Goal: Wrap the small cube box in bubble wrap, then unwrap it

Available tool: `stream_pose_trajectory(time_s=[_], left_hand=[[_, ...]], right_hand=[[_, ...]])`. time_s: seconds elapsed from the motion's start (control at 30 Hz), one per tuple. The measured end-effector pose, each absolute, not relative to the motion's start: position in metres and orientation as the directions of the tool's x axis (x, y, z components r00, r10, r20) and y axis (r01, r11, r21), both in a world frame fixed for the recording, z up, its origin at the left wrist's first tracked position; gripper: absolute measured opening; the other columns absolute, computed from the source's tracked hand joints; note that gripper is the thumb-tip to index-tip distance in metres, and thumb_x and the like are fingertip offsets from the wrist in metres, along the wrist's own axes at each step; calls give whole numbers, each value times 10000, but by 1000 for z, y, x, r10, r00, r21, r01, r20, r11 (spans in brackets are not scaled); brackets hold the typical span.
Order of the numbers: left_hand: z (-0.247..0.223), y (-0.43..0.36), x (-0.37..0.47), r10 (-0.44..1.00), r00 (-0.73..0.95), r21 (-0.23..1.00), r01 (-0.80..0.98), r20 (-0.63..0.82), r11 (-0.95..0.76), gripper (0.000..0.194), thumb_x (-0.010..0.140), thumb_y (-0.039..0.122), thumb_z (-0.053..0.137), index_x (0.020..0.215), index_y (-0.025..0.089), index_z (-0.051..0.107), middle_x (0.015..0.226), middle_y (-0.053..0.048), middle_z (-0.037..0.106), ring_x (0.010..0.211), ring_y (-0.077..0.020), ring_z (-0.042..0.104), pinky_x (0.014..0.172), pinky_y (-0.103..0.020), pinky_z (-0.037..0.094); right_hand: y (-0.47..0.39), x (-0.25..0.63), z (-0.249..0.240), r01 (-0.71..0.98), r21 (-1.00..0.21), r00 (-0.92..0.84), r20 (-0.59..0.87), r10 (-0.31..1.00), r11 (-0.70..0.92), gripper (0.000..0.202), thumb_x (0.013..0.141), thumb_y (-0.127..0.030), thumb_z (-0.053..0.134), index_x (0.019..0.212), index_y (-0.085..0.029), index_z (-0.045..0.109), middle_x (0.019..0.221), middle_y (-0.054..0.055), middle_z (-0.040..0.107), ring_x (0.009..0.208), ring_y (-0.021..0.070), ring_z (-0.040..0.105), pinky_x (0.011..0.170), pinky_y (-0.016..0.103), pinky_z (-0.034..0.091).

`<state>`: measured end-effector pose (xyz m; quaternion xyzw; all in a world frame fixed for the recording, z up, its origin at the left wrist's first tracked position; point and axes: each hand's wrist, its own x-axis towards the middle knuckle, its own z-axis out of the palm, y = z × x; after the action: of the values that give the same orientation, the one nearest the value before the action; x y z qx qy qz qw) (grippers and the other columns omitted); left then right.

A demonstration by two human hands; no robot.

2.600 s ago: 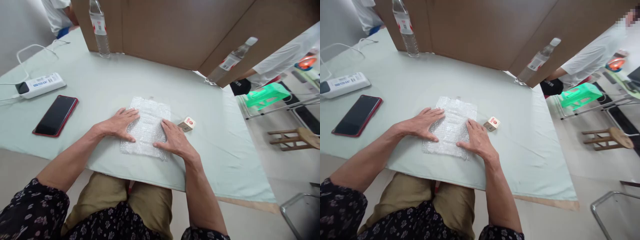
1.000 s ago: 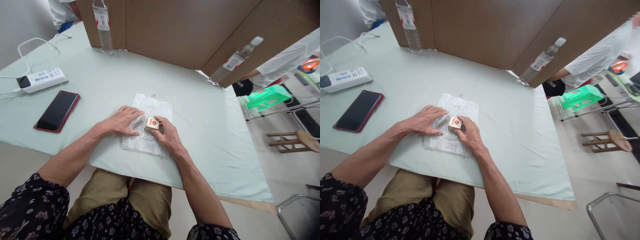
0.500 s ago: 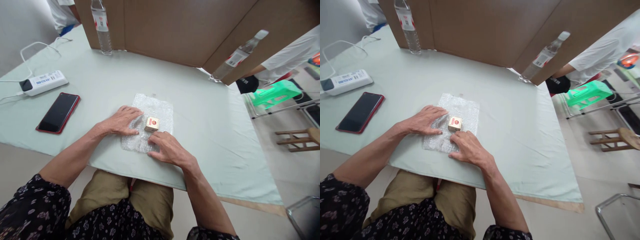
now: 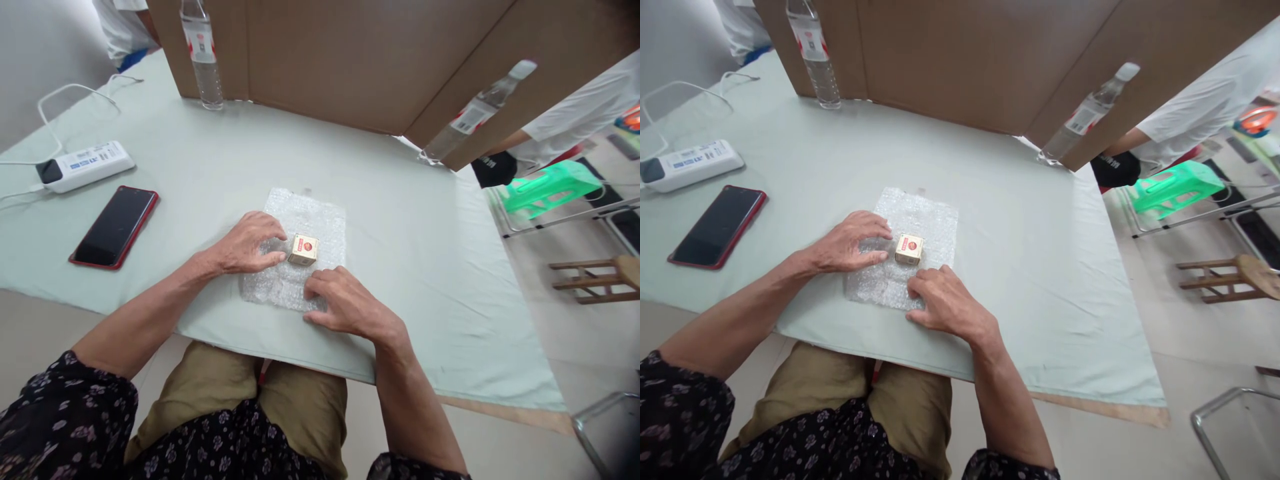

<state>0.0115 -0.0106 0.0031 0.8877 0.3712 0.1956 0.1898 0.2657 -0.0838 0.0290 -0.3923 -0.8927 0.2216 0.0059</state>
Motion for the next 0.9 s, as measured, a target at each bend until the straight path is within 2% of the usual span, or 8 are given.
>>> stream_pose_trajectory(time_s=[0.07, 0.23, 0.43, 0.53, 0.6, 0.7, 0.8, 0.9], left_hand=[[3, -12, 13, 717, 642, 499, 544, 270, -675, 256, 873, 388, 580, 1009, 208, 700, 1080, -77, 727, 1131, -268, 627, 1049, -467, 435], [4, -16, 17, 643, 645, 539, 396, 412, -743, 161, 861, 345, 637, 902, 193, 674, 967, -66, 722, 1001, -235, 655, 974, -425, 456], [2, -24, 22, 558, 696, 506, 315, 452, -803, 439, 761, 563, 779, 998, 203, 694, 1171, -111, 678, 1112, -271, 617, 1018, -443, 436], [0, -28, 25, 548, 682, 450, 342, 484, -825, 197, 841, 376, 737, 924, 203, 692, 1164, -98, 691, 1114, -258, 624, 1010, -428, 439], [-1, -29, 27, 562, 662, 445, 362, 496, -819, 46, 884, 227, 653, 859, 199, 679, 1131, -84, 707, 1077, -230, 642, 984, -402, 455], [0, -31, 29, 603, 607, 461, 395, 518, -794, 94, 894, 164, 599, 845, 191, 674, 1097, -88, 718, 1019, -216, 662, 929, -380, 490], [0, -32, 31, 650, 555, 489, 431, 518, -758, 103, 908, 190, 593, 841, 188, 671, 1119, -103, 726, 1033, -228, 676, 914, -390, 514], [-2, -32, 34, 711, 504, 557, 446, 491, -701, 123, 920, 236, 589, 847, 183, 673, 1210, -135, 713, 1115, -246, 676, 954, -412, 528]], right_hand=[[-85, 262, 29, 720, -332, -684, -194, 703, 609, 26, 832, -173, 627, 819, -192, 641, 859, 42, 666, 814, 197, 594, 789, 340, 367], [-85, 256, 29, 708, -292, -699, -166, 696, 642, 152, 821, -94, 528, 751, -182, 630, 816, 47, 660, 789, 183, 577, 786, 337, 346], [-85, 263, 30, 648, -418, -584, 264, 767, 637, 123, 837, -106, 535, 838, -204, 609, 890, 29, 725, 869, 195, 652, 853, 349, 398], [-84, 264, 28, 633, -430, -494, 416, 763, 644, 118, 864, -115, 546, 871, -222, 594, 922, 21, 739, 910, 198, 679, 875, 359, 418], [-83, 264, 25, 635, -430, -481, 430, 764, 641, 83, 874, -187, 608, 947, -227, 600, 993, 40, 742, 970, 219, 687, 897, 377, 432], [-80, 264, 19, 660, -410, -482, 413, 773, 630, 232, 857, -323, 704, 1041, -221, 605, 1183, 106, 707, 1113, 274, 660, 921, 414, 458], [-77, 262, 11, 699, -432, -390, 437, 810, 570, 83, 889, -256, 654, 955, -224, 615, 1279, 128, 657, 1165, 279, 637, 951, 446, 474], [-72, 261, 5, 675, -553, -281, 420, 863, 489, 14, 899, -232, 625, 891, -231, 613, 1369, 127, 608, 1235, 276, 612, 1016, 484, 474]])
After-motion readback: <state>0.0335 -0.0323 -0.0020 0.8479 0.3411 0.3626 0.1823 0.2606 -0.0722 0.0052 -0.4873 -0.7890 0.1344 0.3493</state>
